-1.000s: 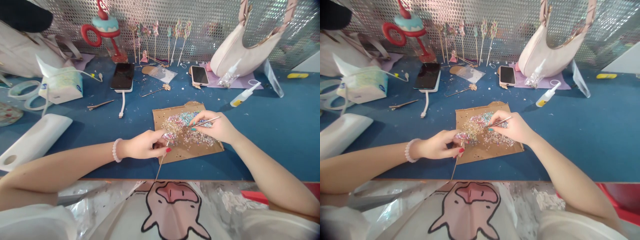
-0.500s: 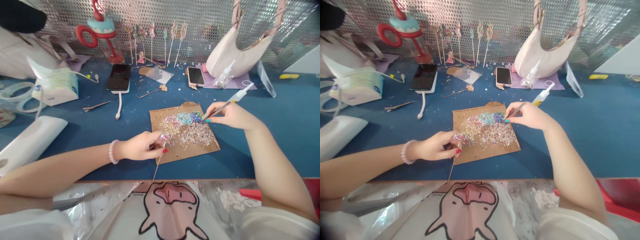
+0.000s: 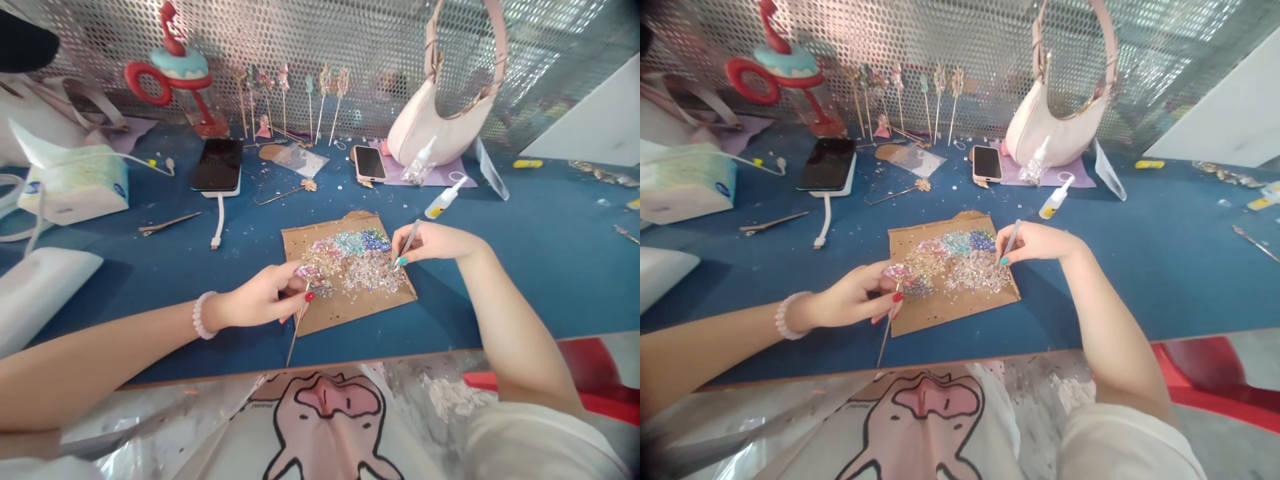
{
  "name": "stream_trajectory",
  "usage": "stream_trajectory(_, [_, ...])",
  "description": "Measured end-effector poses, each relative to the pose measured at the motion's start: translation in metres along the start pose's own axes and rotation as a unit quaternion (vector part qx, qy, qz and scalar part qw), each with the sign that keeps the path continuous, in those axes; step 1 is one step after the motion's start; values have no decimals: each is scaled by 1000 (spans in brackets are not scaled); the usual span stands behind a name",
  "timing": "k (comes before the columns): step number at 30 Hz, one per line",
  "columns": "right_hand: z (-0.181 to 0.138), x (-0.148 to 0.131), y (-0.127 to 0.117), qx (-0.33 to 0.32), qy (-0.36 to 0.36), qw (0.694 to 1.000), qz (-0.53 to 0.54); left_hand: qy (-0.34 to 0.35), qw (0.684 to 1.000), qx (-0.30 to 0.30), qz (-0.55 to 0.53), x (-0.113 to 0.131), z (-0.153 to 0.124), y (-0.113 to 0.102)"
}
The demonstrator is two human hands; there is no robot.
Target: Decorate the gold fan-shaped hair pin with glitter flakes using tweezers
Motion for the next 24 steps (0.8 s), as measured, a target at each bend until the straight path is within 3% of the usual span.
stream_trajectory(8, [1, -8, 9, -38, -23, 998, 38, -16, 997, 18, -79, 0, -4, 1])
stream_trajectory(16, [7, -20, 29, -96, -34, 993, 65, -38, 994, -31, -101, -2, -5, 13])
stream_trajectory(24, [10, -21, 33, -100, -41, 991, 78, -56, 994, -75, -50, -3, -5, 21])
Point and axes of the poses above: each hand's wrist, its own z-axis towards the middle knuckle, its own y-axis out of the palm, x = y × z, the point moved 5 cm from there along z, towards the middle knuckle, and after that the axes turned 11 degrees about -x, right-handed, at the moved point
